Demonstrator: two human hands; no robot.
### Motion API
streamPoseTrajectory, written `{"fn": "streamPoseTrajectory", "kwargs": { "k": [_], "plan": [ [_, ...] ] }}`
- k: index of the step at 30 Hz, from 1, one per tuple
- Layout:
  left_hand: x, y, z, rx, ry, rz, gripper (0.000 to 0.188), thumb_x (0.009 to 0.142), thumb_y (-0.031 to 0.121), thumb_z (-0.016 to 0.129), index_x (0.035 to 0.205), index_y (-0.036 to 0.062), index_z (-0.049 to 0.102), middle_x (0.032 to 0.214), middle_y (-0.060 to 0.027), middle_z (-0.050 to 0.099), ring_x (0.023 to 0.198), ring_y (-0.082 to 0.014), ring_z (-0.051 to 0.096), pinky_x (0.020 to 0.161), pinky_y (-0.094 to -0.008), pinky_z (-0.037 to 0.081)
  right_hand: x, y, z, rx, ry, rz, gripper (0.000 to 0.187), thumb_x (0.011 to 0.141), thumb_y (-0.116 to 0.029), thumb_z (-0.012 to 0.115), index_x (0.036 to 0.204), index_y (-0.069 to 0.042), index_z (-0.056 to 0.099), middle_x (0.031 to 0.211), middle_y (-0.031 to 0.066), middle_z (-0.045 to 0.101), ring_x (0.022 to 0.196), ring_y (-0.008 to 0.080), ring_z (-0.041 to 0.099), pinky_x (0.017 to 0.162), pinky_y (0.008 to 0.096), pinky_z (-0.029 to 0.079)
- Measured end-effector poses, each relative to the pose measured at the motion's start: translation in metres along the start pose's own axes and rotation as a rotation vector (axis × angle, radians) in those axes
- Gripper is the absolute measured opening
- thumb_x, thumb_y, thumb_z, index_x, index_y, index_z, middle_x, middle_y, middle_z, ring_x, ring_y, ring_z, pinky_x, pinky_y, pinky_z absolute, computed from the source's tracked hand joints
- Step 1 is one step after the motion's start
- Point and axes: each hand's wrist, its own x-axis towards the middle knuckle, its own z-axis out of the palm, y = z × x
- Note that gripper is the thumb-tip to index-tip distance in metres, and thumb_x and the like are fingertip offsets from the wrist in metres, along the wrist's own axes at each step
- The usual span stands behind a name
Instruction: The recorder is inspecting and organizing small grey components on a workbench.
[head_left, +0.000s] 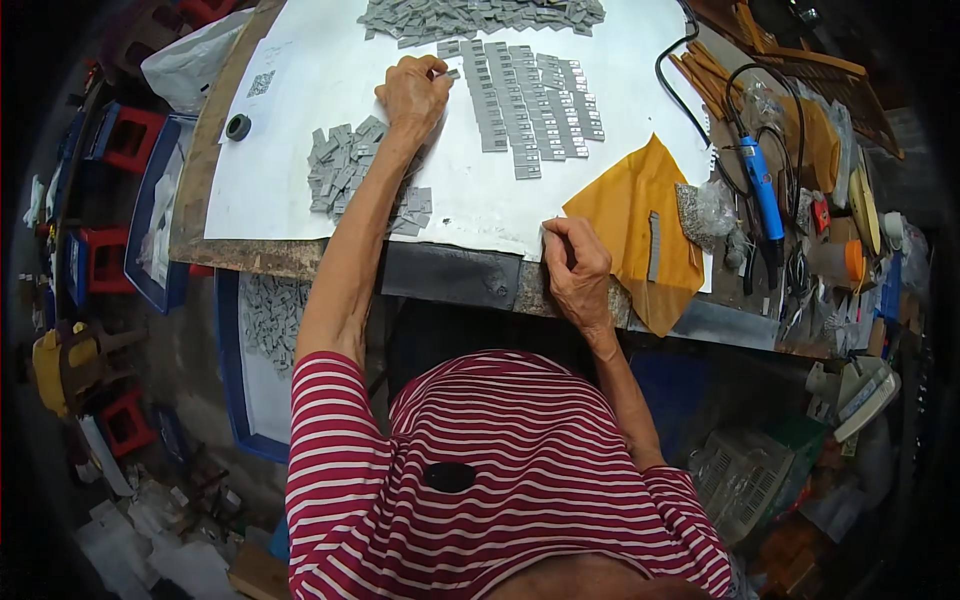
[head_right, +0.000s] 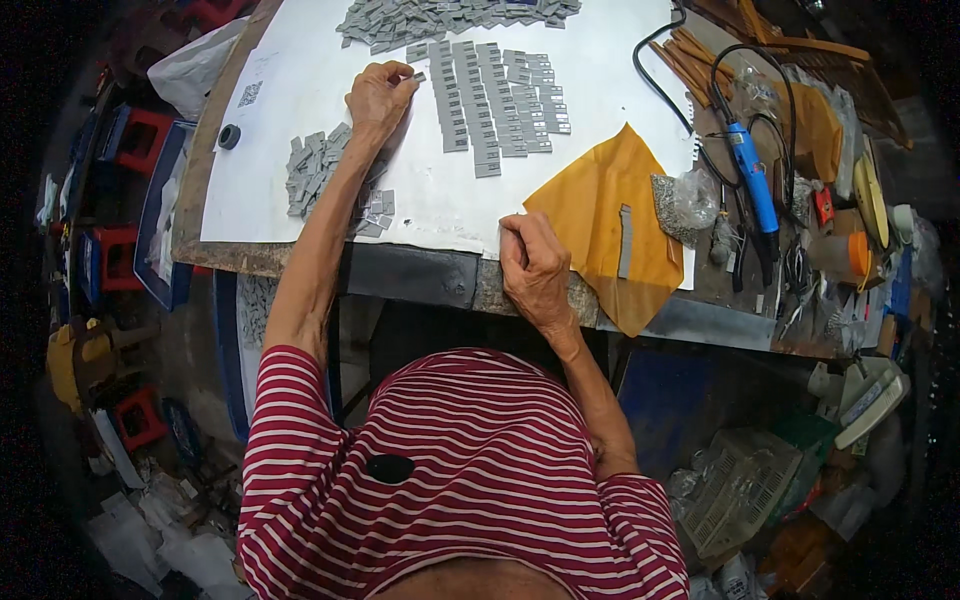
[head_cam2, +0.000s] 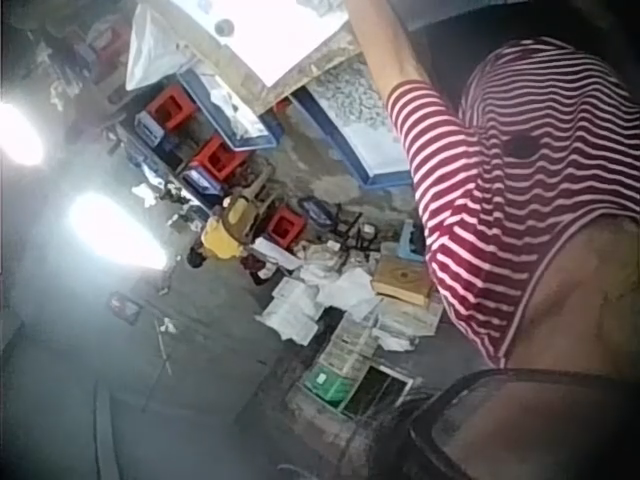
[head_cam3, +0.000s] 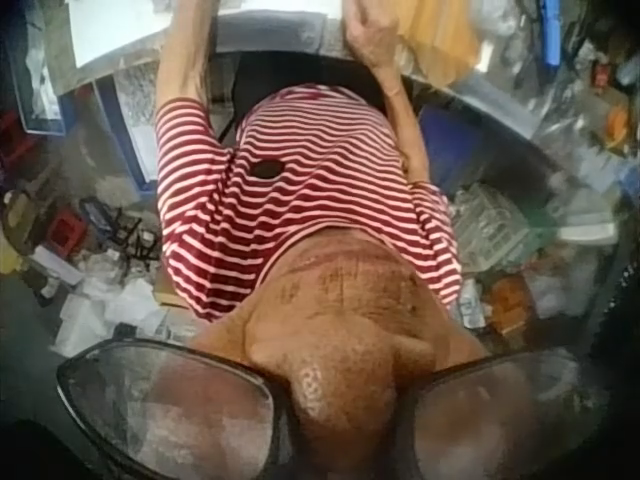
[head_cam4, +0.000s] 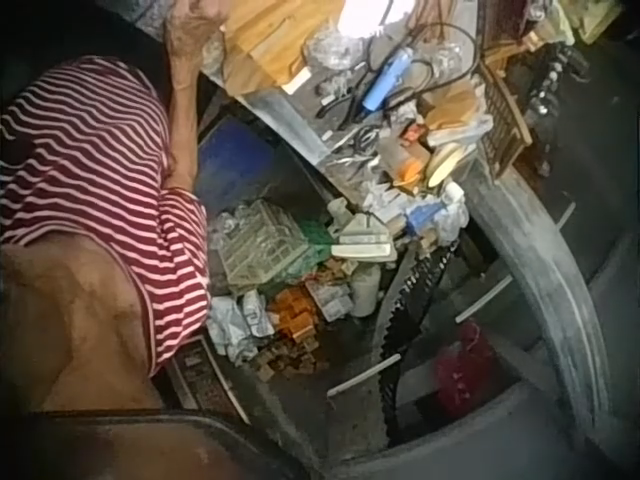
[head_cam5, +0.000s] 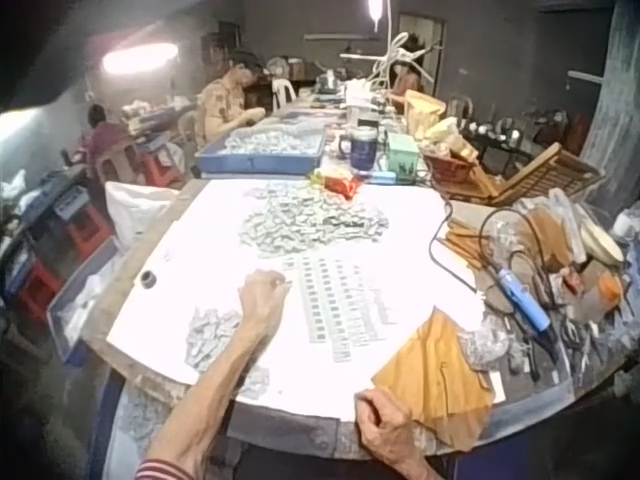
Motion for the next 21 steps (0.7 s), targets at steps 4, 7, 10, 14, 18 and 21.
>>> {"fn": "streamPoseTrajectory", "kwargs": {
  "k": [4,7,10,14,18,21],
  "plan": [
    [0.005,-0.002,0.001,-0.031,-0.037,0.001,0.018,0.066,0.016,0.061,0.082,0.0114,0.070,0.076,-0.0039,0.066,0.075,-0.0208,0.059,0.073,-0.0395,0.033,0.001,0.000,0.000,0.001,-0.006,0.003,0.008,0.078,0.004,0.053,0.085,0.004,0.056,0.072,0.0105,0.051,0.060,0.0179,0.049,0.055,0.0273,0.040],
    [0.009,-0.004,0.005,-0.042,0.019,0.015,0.016,0.066,0.016,0.062,0.080,0.0099,0.068,0.078,-0.0040,0.066,0.076,-0.0212,0.059,0.071,-0.0396,0.032,0.000,-0.002,0.001,0.000,-0.005,-0.002,0.008,0.077,0.004,0.053,0.085,0.004,0.055,0.071,0.0102,0.050,0.059,0.0179,0.049,0.055,0.0272,0.040],
    [0.013,-0.003,0.008,-0.015,0.048,0.017,0.014,0.067,0.017,0.063,0.077,0.0094,0.066,0.078,-0.0047,0.066,0.077,-0.0217,0.059,0.072,-0.0394,0.031,0.001,-0.002,0.003,-0.001,0.016,-0.037,0.008,0.076,0.005,0.053,0.083,0.003,0.055,0.069,0.0110,0.048,0.056,0.0198,0.047,0.052,0.0285,0.038],
    [0.018,-0.004,0.009,0.070,0.035,0.014,0.024,0.067,0.027,0.063,0.084,0.0106,0.067,0.076,-0.0043,0.066,0.074,-0.0192,0.061,0.076,-0.0369,0.037,0.001,-0.001,0.004,0.001,0.035,-0.061,0.008,0.076,0.006,0.052,0.082,0.002,0.054,0.067,0.0124,0.046,0.054,0.0229,0.046,0.049,0.0308,0.037],
    [0.020,-0.019,0.010,0.051,0.153,0.104,0.026,0.071,0.031,0.062,0.083,0.0084,0.065,0.073,-0.0058,0.064,0.072,-0.0195,0.060,0.071,-0.0344,0.042,0.001,-0.004,0.005,-0.012,0.005,-0.067,0.008,0.076,0.005,0.052,0.083,0.002,0.054,0.069,0.0129,0.048,0.055,0.0233,0.048,0.050,0.0312,0.038],
    [0.017,-0.020,-0.003,-0.077,0.136,0.121,0.024,0.073,0.027,0.062,0.084,0.0065,0.065,0.072,-0.0061,0.064,0.068,-0.0172,0.060,0.066,-0.0306,0.045,0.001,-0.002,0.005,-0.006,0.031,-0.058,0.009,0.076,0.005,0.053,0.084,0.003,0.056,0.072,0.0137,0.052,0.059,0.0249,0.052,0.053,0.0309,0.041]
  ]
}}
